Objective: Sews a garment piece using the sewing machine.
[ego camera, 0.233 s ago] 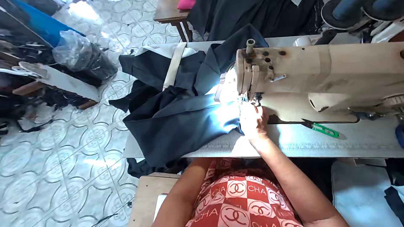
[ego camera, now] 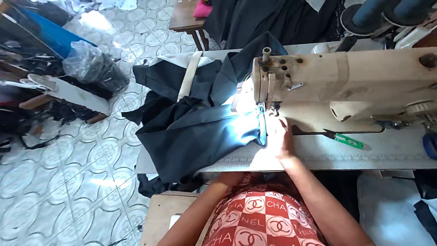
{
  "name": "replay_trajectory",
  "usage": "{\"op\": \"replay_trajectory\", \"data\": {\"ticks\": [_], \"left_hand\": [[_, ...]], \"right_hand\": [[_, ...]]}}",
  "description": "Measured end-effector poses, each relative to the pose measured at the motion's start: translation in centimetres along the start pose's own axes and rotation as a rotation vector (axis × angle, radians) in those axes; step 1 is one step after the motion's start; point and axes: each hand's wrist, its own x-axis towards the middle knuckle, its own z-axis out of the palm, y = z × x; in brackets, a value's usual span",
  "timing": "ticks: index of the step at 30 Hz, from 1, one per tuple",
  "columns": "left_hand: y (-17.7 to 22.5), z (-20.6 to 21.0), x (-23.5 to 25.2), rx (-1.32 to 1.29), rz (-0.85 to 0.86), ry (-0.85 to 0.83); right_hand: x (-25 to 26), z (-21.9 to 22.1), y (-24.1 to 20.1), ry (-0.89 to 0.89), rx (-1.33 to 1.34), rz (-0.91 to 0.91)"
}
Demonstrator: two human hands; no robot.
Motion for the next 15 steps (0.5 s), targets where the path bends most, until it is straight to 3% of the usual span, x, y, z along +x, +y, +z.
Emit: {"op": "replay_trajectory", "data": {"ticks": [2,4,5,7,9,10,13,15], "left_hand": [[0.0,0.0,-3.1,0.005,0.053,-0.189],[-0.1,-1.5,-5.7,-0.055,0.344,-0.203],[0.1,-2.6,-6.6,-0.100,0.495,-0.112],[1.6,-5.0,-7.1,-0.130,0.657,0.231],[3.1,-7.1,-4.7,0.004,0.605,0.602],[3.2,-7.5,-2.6,0.085,0.538,0.705],[2.3,-7.2,2.6,0.166,0.418,0.821],[2.5,-7.7,2.9,0.098,0.405,0.797]], "right_hand": [[-1.5,-1.5,0.8,-0.012,0.033,0.029],[-3.3,-2.6,1.3,-0.032,0.003,0.012],[-3.9,-2.8,1.4,-0.041,-0.021,-0.006],[-4.6,-2.9,1.2,-0.061,-0.048,-0.046],[-4.6,-2.9,0.7,-0.074,-0.057,-0.076],[-4.5,-2.8,0.6,-0.074,-0.059,-0.086],[-4.5,-3.0,0.6,-0.080,-0.051,-0.094],[-4.2,-3.2,0.6,-0.093,-0.060,-0.077]]}}
